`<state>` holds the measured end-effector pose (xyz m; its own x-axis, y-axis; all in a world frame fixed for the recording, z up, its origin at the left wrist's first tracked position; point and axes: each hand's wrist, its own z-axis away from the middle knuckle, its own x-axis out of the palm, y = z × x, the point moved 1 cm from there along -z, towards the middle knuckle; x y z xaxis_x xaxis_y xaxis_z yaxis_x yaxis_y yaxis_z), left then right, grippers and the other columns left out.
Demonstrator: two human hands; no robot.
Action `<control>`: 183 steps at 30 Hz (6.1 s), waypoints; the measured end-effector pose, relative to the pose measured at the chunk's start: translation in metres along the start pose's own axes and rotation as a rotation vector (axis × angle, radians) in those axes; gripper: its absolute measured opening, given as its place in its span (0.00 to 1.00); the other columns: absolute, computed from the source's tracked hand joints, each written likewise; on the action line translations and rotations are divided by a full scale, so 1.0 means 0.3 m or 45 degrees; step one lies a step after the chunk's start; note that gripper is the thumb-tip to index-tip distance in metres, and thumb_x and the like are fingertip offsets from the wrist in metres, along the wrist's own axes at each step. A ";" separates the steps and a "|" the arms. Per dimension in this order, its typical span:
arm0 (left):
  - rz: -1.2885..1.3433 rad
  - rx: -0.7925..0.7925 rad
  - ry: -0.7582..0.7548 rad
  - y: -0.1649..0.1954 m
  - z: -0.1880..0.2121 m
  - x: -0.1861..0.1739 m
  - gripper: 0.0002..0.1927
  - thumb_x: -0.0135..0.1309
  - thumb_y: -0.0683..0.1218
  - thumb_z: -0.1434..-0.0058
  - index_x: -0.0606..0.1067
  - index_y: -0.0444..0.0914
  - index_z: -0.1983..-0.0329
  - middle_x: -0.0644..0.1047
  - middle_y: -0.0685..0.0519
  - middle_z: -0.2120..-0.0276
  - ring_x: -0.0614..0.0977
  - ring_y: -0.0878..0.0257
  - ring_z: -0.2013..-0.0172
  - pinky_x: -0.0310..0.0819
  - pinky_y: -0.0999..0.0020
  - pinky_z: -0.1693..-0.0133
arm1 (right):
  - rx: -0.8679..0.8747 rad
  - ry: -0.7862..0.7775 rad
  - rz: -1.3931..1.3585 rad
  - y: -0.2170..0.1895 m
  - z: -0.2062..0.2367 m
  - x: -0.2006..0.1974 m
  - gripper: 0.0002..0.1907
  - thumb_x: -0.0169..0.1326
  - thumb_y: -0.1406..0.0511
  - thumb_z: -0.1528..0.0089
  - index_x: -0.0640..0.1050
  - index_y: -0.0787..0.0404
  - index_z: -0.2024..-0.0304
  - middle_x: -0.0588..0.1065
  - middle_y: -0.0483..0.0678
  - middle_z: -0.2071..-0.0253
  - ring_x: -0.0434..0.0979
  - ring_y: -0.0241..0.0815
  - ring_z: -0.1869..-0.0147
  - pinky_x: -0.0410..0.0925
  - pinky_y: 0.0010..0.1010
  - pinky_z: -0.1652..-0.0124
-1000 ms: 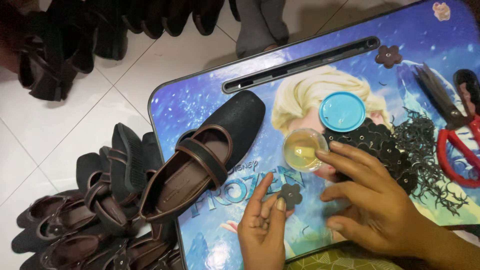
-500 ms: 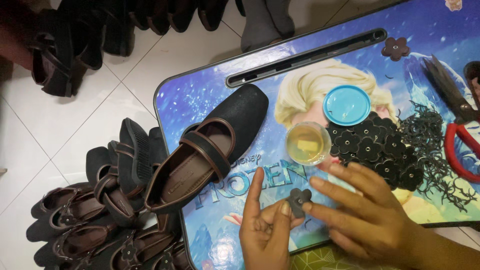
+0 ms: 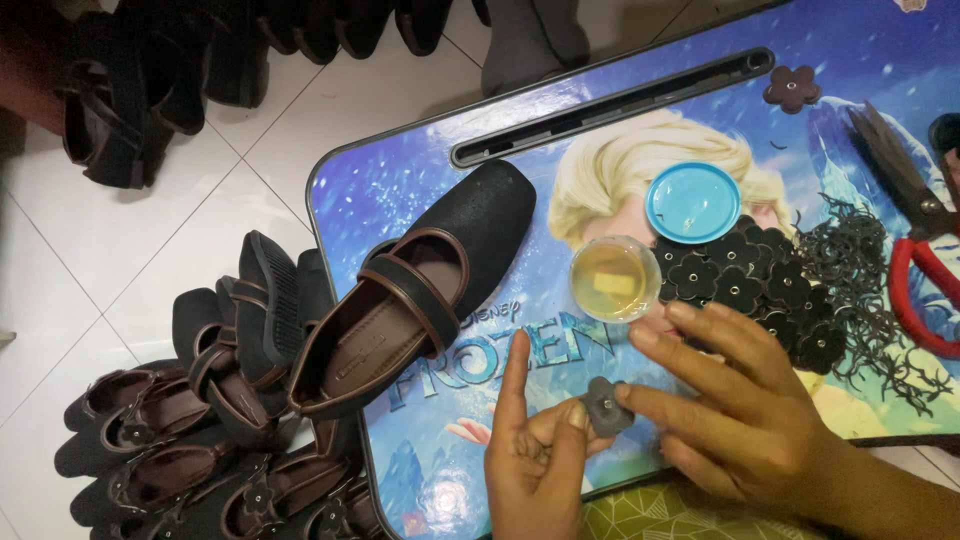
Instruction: The person sits on the floor and attaches black flower-shaped decorations to the straps of black mary-jane shoes, dipping each flower in glue from a small container before pressing it onto a shoe strap, then sets the finished shoe aside and picks up the next one.
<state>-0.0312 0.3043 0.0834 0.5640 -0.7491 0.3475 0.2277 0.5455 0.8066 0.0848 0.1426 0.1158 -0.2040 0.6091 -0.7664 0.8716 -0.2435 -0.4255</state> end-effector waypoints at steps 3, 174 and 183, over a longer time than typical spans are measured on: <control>-0.052 0.059 -0.068 -0.005 0.008 -0.001 0.42 0.49 0.36 0.35 0.45 0.39 0.21 0.86 0.43 0.62 0.86 0.64 0.62 0.83 0.68 0.58 | -0.012 -0.032 -0.012 -0.006 0.008 0.007 0.29 0.62 0.64 0.51 0.79 0.53 0.45 0.70 0.54 0.34 0.66 0.57 0.28 0.59 0.53 0.33; -0.493 0.305 -0.157 -0.133 0.023 -0.013 0.09 0.61 0.38 0.40 0.83 0.33 0.56 0.84 0.48 0.59 0.89 0.66 0.60 0.86 0.72 0.60 | 0.185 -0.065 0.246 0.053 -0.111 0.000 0.24 0.65 0.54 0.47 0.81 0.57 0.52 0.68 0.55 0.34 0.62 0.60 0.28 0.60 0.50 0.36; -0.299 0.306 -0.144 -0.171 0.000 -0.112 0.11 0.57 0.33 0.38 0.82 0.29 0.53 0.83 0.45 0.51 0.87 0.60 0.54 0.84 0.67 0.54 | 0.184 -0.088 0.258 0.036 -0.162 0.060 0.25 0.65 0.52 0.48 0.81 0.60 0.56 0.67 0.57 0.32 0.61 0.62 0.26 0.58 0.53 0.34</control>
<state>-0.0617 0.3014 0.0304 0.4242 -0.8877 0.1792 0.1398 0.2597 0.9555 0.1122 0.1876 0.1207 -0.0661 0.4851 -0.8719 0.8260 -0.4637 -0.3206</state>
